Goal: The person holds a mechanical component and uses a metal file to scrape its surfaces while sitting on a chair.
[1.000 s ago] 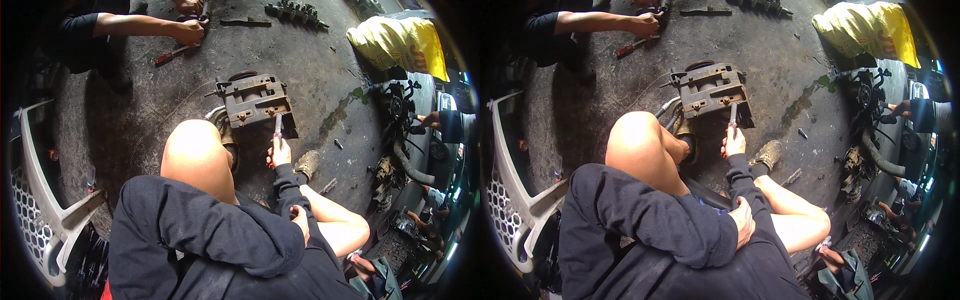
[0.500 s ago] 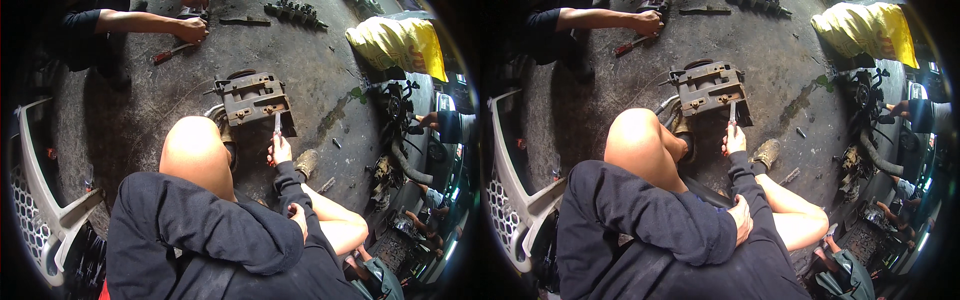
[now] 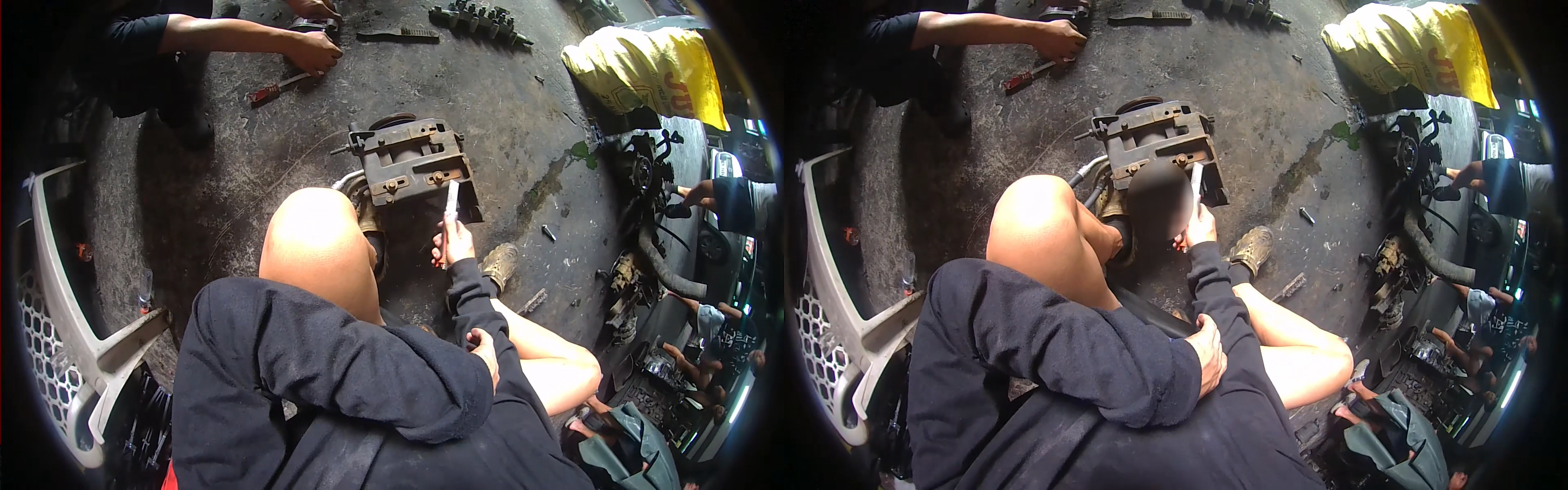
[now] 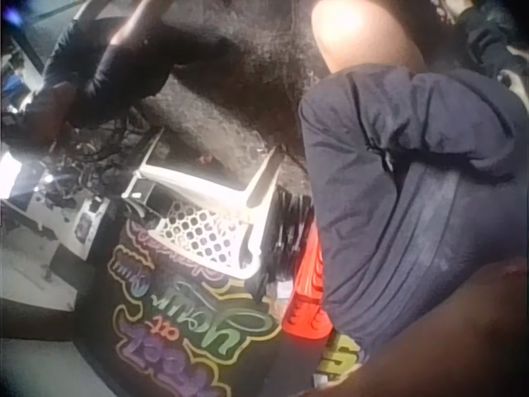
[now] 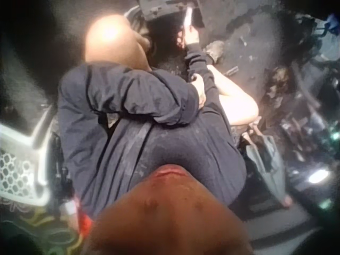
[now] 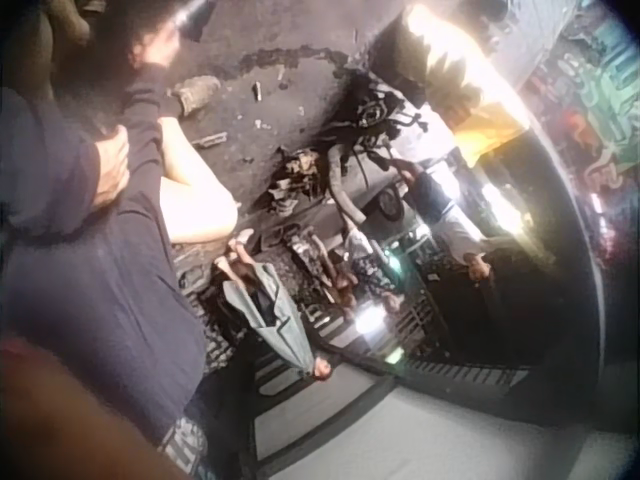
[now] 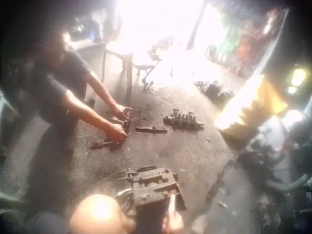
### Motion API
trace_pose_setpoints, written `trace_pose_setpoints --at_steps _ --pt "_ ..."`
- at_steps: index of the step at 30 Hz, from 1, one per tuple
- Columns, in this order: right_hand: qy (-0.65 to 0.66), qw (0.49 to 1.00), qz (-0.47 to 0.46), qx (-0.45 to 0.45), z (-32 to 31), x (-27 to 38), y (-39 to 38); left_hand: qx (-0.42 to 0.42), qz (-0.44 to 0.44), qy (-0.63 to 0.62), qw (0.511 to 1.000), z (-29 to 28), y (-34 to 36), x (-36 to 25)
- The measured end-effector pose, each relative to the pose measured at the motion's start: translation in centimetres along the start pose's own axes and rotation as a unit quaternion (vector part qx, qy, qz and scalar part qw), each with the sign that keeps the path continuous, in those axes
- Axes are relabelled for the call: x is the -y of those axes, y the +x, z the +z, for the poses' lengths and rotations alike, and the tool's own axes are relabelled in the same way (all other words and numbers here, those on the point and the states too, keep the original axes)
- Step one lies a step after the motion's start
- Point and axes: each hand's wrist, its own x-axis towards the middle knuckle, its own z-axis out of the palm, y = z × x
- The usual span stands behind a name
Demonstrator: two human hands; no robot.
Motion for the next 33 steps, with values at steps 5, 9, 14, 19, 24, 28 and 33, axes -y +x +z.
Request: trace_pose_setpoints --at_steps 5,9,14,19,24,28,33 --pt "-0.01 1.0 0.022 0.015 0.0 -0.3 -0.1 -0.006 -0.001 -0.016 1.0 -0.3 -0.4 0.2" --pt "0.011 1.0 -0.004 -0.016 1.4 -1.1 -0.1 -0.007 -0.013 0.003 1.0 0.2 0.2 -0.2" --pt "-0.015 1.0 0.014 0.011 1.6 -1.1 -0.6 0.0 -0.011 -0.016 1.0 0.2 -0.1 0.2" --pt "-0.292 0.916 -0.237 -0.141 0.0 -3.8 0.8 -0.035 -0.018 -0.003 0.999 0.7 0.2 -0.1" --pt "-0.488 0.827 -0.22 -0.174 2.8 -1.7 -2.1 -0.024 -0.011 0.001 1.0 0.7 -0.3 0.1" --pt "-0.458 0.828 -0.277 -0.171 3.1 -1.2 -1.7 -0.061 -0.044 0.041 0.996 0.8 -0.3 -0.5" --pt "-0.461 0.842 -0.212 -0.183 4.0 0.8 -1.8 -0.054 -0.045 0.066 0.995 0.0 -1.4 -0.1"
